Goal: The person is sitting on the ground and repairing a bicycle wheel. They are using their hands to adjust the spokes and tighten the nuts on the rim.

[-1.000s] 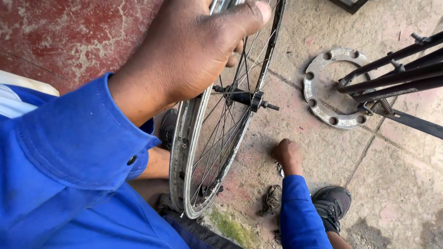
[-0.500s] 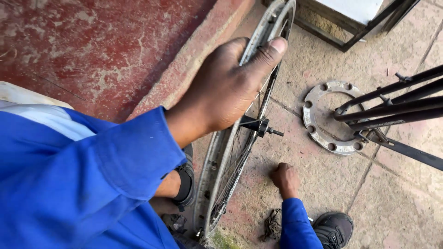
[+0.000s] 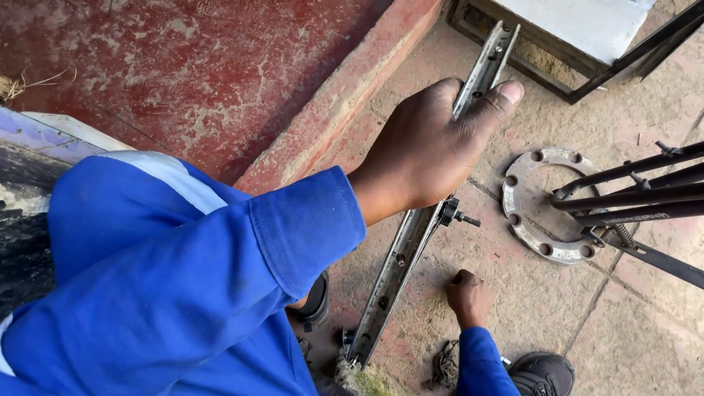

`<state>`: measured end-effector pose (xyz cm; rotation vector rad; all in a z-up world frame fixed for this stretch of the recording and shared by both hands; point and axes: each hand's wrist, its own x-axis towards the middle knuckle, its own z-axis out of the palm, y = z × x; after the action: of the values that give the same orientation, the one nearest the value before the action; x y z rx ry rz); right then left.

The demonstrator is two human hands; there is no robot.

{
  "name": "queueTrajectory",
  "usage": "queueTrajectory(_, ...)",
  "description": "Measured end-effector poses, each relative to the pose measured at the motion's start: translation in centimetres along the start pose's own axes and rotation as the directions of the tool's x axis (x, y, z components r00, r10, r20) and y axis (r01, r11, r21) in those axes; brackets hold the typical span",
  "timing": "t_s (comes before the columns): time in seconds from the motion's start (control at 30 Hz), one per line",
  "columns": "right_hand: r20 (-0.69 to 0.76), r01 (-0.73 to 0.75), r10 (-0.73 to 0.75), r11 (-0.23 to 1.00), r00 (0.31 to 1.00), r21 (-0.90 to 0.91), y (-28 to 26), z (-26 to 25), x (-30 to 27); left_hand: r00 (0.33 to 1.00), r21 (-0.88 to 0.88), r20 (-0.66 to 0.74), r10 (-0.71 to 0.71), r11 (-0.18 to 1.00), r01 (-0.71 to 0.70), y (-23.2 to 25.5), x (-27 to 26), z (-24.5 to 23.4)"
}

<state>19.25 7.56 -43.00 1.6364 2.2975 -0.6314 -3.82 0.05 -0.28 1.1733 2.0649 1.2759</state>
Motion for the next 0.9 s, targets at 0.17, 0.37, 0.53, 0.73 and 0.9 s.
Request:
queueTrajectory(0.17, 0.144, -0.146, 0.063, 0.71, 0.988, 0.689, 0.5, -2.3, -0.4, 0.999, 0.004, -0.003, -0.035, 0.999, 0.035, -0.6, 0.6, 0.3)
queueTrajectory(0.37, 0.217, -0.244, -0.126, -0.278, 0.968, 0.929, 1.2, -5.0, 1.1, 0.989, -0.002, -0.095, 0.112, 0.994, -0.113, -2.2, 1.2, 1.2)
queueTrajectory(0.53, 0.515, -0.495, -0.313, 0.147, 0.798, 0.857, -0.3, -11.4, 2.6, 0.987, -0.063, -0.1, 0.127, 0.989, -0.134, -1.6, 0.8, 1.0)
queueTrajectory(0.73, 0.193, 0.08, -0.313, 0.684, 0.93, 0.725, -6.1, -28.2, -3.6, 0.99, 0.002, -0.041, 0.138, 0.99, -0.138, -2.1, 1.2, 1.4)
queueTrajectory(0.9, -0.027, 0.396, -0.434, 0.794, 0.901, 0.462, -11.3, -39.1, -11.6, 0.998, -0.047, 0.026, 0.05, 0.998, -0.049, -1.0, -0.2, 1.0)
